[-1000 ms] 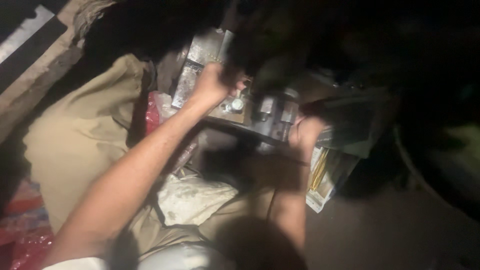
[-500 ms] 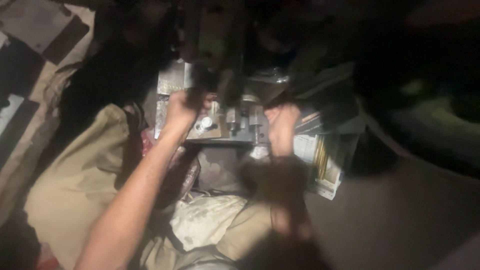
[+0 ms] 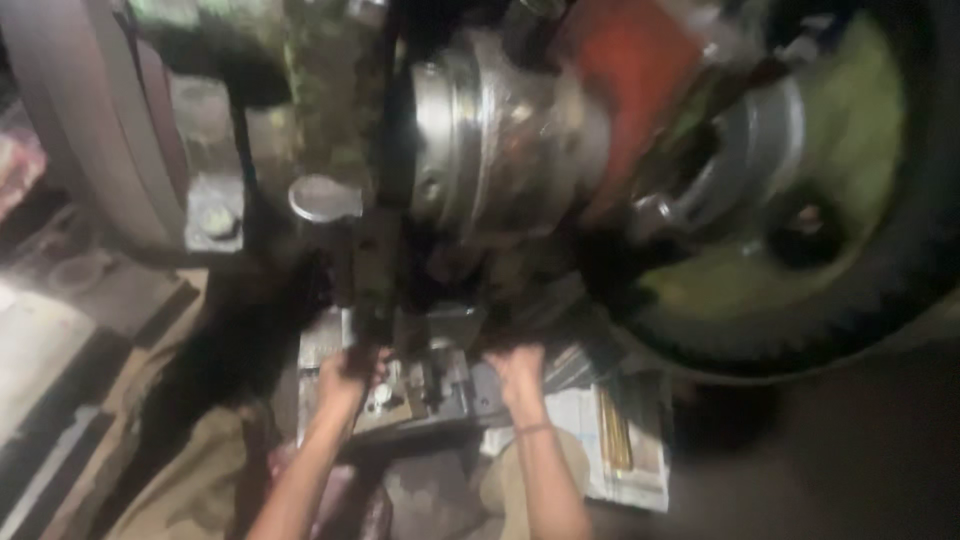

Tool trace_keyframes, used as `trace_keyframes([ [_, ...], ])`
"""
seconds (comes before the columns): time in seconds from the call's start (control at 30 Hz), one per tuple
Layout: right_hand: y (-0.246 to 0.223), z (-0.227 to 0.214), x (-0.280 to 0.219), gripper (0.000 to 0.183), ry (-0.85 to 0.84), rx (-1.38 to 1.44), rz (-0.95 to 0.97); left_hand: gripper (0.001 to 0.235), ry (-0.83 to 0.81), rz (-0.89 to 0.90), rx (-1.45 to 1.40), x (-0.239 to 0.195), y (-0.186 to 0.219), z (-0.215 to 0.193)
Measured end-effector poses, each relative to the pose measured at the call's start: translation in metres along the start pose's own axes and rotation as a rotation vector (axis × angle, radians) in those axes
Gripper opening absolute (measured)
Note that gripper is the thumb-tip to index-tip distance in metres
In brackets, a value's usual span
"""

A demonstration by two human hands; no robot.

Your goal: The person places a metal strip into a small press machine, secures components, and operates the machine by hand to process the part.

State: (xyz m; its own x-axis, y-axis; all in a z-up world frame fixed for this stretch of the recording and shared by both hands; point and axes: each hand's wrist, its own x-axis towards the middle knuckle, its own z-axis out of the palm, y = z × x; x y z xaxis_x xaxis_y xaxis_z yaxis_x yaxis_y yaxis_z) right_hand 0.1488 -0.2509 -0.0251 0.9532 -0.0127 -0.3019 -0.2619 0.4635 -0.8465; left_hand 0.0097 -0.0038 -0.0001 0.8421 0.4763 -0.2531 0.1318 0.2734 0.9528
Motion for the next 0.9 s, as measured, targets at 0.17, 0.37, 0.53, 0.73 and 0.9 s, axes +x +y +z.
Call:
trace_keyframes([
  [0.17,0.025,-0.023,0.023,0.028,-0.043,-0.014,-0.022,0.031,0.019,0.019,0.072,0.002,-0.01,-0.004],
  [0.37,0.041,-0.031,0.033,0.019,-0.064,0.01,-0.066,0.036,0.045,0.078,0.036,0.007,-0.022,-0.007],
  [0.53,0.024,-0.016,0.011,0.024,0.014,0.028,0.005,0.041,0.034,-0.005,0.24,0.011,-0.015,-0.006],
  [0.73,0.017,-0.011,0.003,0.025,-0.043,0.01,-0.019,0.037,-0.021,-0.052,0.108,0.006,-0.007,-0.002],
  [0.9,0.021,-0.015,0.01,0.028,-0.106,-0.02,-0.042,0.034,-0.005,-0.052,0.108,0.002,0.001,0.002],
])
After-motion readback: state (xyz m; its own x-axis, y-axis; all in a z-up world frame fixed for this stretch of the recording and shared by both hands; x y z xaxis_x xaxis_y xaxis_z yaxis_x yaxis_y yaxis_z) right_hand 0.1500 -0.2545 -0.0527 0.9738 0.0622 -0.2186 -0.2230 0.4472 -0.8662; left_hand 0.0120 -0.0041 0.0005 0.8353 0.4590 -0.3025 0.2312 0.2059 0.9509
